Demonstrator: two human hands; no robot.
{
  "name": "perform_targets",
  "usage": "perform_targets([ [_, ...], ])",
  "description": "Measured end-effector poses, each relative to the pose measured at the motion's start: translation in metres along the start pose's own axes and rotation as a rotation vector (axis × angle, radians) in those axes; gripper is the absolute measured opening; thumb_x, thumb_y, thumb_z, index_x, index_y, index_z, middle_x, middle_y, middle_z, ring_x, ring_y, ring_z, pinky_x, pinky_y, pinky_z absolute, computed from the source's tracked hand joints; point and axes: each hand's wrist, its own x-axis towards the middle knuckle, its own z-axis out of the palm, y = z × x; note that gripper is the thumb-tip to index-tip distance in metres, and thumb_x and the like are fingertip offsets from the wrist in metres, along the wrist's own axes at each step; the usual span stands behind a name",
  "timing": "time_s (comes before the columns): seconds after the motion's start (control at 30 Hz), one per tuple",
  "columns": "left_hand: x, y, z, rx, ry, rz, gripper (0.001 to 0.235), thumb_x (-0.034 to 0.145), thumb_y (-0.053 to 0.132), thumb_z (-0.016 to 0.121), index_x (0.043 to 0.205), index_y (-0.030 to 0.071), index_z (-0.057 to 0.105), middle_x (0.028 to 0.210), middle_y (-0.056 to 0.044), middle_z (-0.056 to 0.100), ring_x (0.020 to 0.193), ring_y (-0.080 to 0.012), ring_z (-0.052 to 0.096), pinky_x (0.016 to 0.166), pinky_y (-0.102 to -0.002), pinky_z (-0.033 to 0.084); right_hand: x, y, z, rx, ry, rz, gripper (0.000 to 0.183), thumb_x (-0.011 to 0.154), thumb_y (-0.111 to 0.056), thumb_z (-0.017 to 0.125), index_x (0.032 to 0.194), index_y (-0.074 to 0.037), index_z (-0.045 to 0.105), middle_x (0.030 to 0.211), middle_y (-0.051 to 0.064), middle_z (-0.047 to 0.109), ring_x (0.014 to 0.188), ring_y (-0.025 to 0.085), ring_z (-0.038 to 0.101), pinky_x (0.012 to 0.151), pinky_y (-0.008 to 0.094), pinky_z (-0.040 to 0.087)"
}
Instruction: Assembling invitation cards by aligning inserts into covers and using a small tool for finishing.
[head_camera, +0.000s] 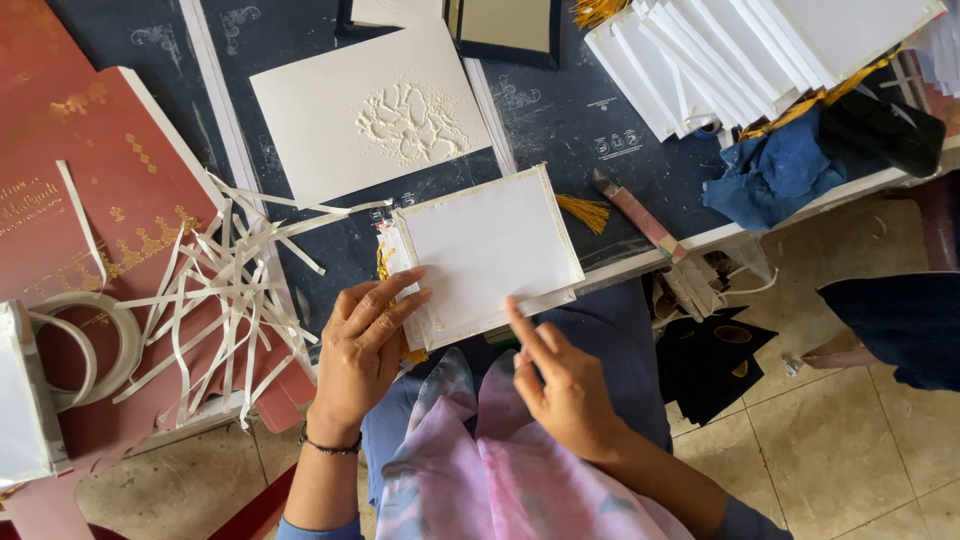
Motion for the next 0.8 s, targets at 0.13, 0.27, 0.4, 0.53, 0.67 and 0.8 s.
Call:
perform_targets([
  [0.13, 0.001, 0.0, 0.0, 0.004, 0.007, 0.001, 0.042, 0.104, -0.015, 0.047, 0.135, 0.008, 0.064, 0.146, -0.009, 0.063, 0.113, -0.0325, 0.059, 0.097, -0.041, 0.054, 0.004, 0.006, -0.008, -0.031, 0.04, -0.036, 0.066, 0.097, 0.001, 0.06, 0.159, -0.008, 0.041, 0.089, -0.003, 0.059, 0.067, 0.01, 0.057, 0.063, 0.027, 0.052],
  [0.27, 0.001, 0.0, -0.001, -0.001, 0.009, -0.003, 0.037, 0.108, -0.009, 0.044, 0.135, 0.007, 0.064, 0.147, -0.009, 0.062, 0.113, -0.0326, 0.06, 0.097, -0.041, 0.055, 0.002, 0.019, -0.011, -0.038, 0.082, 0.093, 0.065, 0.1, 0.0, 0.059, 0.161, -0.01, 0.04, 0.093, 0.001, 0.061, 0.052, 0.007, 0.043, 0.053, 0.021, 0.047],
  [0.4, 0.001, 0.0, -0.001, -0.009, 0.005, 0.004, 0.04, 0.107, -0.01, 0.043, 0.136, 0.008, 0.063, 0.147, -0.009, 0.062, 0.112, -0.0327, 0.06, 0.098, -0.041, 0.054, 0.002, 0.0, 0.008, -0.142, 0.042, -0.068, 0.065, 0.097, -0.003, 0.061, 0.159, -0.01, 0.043, 0.095, 0.003, 0.066, 0.063, 0.015, 0.059, 0.056, 0.033, 0.05],
  [0.53, 0.002, 0.002, -0.002, -0.012, 0.002, -0.004, 0.037, 0.11, -0.005, 0.042, 0.137, 0.01, 0.063, 0.148, -0.008, 0.062, 0.113, -0.0321, 0.059, 0.099, -0.041, 0.053, 0.016, -0.031, 0.021, -0.113, -0.115, -0.234, 0.064, 0.098, -0.005, 0.063, 0.159, -0.013, 0.044, 0.079, -0.002, 0.052, 0.055, 0.017, 0.052, 0.055, 0.037, 0.051],
  [0.67, 0.001, 0.003, -0.002, -0.002, -0.004, -0.003, 0.04, 0.108, -0.008, 0.042, 0.137, 0.01, 0.063, 0.148, -0.007, 0.061, 0.114, -0.0314, 0.059, 0.1, -0.04, 0.054, 0.023, -0.043, 0.02, -0.168, -0.173, -0.306, 0.068, 0.096, -0.007, 0.066, 0.16, -0.01, 0.042, 0.076, -0.001, 0.048, 0.057, 0.02, 0.052, 0.061, 0.037, 0.052],
  [0.8, 0.002, 0.003, -0.003, -0.002, 0.001, -0.001, 0.04, 0.107, -0.009, 0.042, 0.136, 0.009, 0.063, 0.147, -0.008, 0.062, 0.113, -0.0316, 0.06, 0.099, -0.041, 0.054, 0.014, -0.017, 0.013, -0.229, -0.041, -0.253, 0.067, 0.095, -0.005, 0.066, 0.158, -0.013, 0.046, 0.076, -0.004, 0.054, 0.053, 0.015, 0.049, 0.055, 0.035, 0.049],
])
